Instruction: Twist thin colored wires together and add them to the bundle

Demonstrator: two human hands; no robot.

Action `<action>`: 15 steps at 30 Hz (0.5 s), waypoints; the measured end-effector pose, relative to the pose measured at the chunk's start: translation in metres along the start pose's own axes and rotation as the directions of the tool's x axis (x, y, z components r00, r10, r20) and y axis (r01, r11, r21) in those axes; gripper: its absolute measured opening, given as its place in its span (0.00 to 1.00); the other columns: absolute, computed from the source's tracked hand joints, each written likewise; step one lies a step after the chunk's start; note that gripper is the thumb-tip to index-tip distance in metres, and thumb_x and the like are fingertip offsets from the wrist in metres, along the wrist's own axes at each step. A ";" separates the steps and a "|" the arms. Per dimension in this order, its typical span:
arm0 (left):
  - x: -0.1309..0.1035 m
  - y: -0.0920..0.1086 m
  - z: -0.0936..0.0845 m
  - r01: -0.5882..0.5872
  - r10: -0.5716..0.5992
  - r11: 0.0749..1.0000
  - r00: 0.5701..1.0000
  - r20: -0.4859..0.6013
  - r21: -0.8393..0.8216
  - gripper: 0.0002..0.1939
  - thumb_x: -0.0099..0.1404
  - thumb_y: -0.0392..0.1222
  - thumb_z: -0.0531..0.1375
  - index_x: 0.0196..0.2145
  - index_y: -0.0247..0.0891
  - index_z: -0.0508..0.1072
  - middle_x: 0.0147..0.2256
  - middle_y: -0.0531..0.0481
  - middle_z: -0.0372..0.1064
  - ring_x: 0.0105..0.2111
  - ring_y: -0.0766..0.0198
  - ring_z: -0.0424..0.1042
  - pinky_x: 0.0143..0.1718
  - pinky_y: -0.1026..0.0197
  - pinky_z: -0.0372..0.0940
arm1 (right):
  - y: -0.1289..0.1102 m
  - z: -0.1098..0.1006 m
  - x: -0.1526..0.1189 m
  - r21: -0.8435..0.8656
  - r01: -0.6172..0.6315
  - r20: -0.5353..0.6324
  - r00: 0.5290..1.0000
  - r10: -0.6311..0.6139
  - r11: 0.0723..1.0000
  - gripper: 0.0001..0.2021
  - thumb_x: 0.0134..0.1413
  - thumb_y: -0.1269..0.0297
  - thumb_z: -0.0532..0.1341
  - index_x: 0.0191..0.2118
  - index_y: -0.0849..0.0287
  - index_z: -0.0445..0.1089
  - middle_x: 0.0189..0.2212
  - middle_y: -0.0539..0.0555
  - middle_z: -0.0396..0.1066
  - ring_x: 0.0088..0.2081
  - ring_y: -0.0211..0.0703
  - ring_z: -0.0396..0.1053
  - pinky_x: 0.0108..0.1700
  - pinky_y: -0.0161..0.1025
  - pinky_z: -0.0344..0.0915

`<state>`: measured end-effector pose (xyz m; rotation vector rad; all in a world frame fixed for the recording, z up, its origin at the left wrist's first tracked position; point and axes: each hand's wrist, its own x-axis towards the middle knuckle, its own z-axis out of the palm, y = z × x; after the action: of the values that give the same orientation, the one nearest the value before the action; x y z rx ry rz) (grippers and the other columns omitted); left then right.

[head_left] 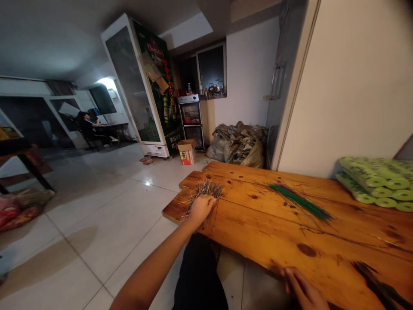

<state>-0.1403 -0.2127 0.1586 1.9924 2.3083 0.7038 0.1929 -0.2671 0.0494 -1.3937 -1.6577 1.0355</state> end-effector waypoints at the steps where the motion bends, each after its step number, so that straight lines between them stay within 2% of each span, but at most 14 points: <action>1: -0.017 0.003 0.006 -0.031 0.031 1.000 1.000 -0.005 -0.006 0.15 0.64 0.45 0.47 0.35 0.41 0.73 0.37 0.48 0.72 0.40 0.63 0.68 0.42 0.63 0.58 | 0.007 -0.010 0.013 -0.092 0.044 -0.005 0.999 -0.044 0.995 0.19 0.45 0.43 0.52 0.29 0.54 0.68 0.25 0.54 0.72 0.31 0.50 0.70 0.37 0.41 0.64; 4: -0.071 0.005 0.033 -0.101 0.101 0.994 0.995 0.010 -0.028 0.14 0.63 0.43 0.49 0.32 0.41 0.74 0.33 0.49 0.72 0.39 0.61 0.68 0.42 0.60 0.58 | 0.018 -0.036 0.048 -0.377 0.117 -0.020 0.991 -0.135 0.919 0.20 0.51 0.49 0.47 0.35 0.57 0.68 0.37 0.58 0.72 0.40 0.51 0.69 0.44 0.42 0.63; 6: -0.104 -0.001 0.053 -0.142 0.144 0.988 0.988 0.048 -0.054 0.13 0.62 0.41 0.50 0.29 0.41 0.74 0.30 0.50 0.72 0.35 0.61 0.69 0.40 0.59 0.59 | 0.019 -0.052 0.066 -0.595 0.156 0.033 0.985 -0.170 0.789 0.19 0.55 0.55 0.44 0.38 0.60 0.68 0.40 0.59 0.71 0.43 0.48 0.67 0.47 0.39 0.60; 8: -0.127 -0.011 0.070 -0.189 0.192 0.980 0.980 0.055 -0.053 0.14 0.62 0.39 0.49 0.27 0.41 0.74 0.27 0.50 0.71 0.33 0.60 0.68 0.37 0.58 0.59 | 0.019 -0.067 0.080 -0.660 0.093 0.000 0.992 -0.124 0.746 0.18 0.56 0.59 0.45 0.38 0.61 0.68 0.39 0.59 0.71 0.43 0.48 0.67 0.47 0.39 0.59; 11: -0.138 -0.020 0.085 -0.251 0.251 0.968 0.967 0.052 0.000 0.14 0.62 0.38 0.49 0.28 0.41 0.74 0.27 0.50 0.71 0.33 0.60 0.67 0.38 0.57 0.58 | 0.020 -0.089 0.100 -0.719 -0.039 -0.084 0.996 -0.030 0.693 0.16 0.56 0.61 0.47 0.39 0.62 0.69 0.37 0.61 0.72 0.40 0.50 0.68 0.42 0.40 0.61; 15: -0.130 -0.020 0.087 -0.268 0.263 0.961 0.962 0.076 0.066 0.15 0.63 0.39 0.48 0.29 0.41 0.74 0.27 0.50 0.71 0.33 0.60 0.68 0.37 0.56 0.57 | 0.020 -0.113 0.129 -0.769 -0.157 -0.168 0.985 0.042 0.620 0.16 0.57 0.62 0.48 0.43 0.64 0.68 0.40 0.63 0.70 0.43 0.50 0.67 0.42 0.39 0.59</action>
<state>-0.1086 -0.3085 0.0377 2.3496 2.0827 0.5563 0.2831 -0.1235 0.0819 -2.0695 -2.0477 0.1949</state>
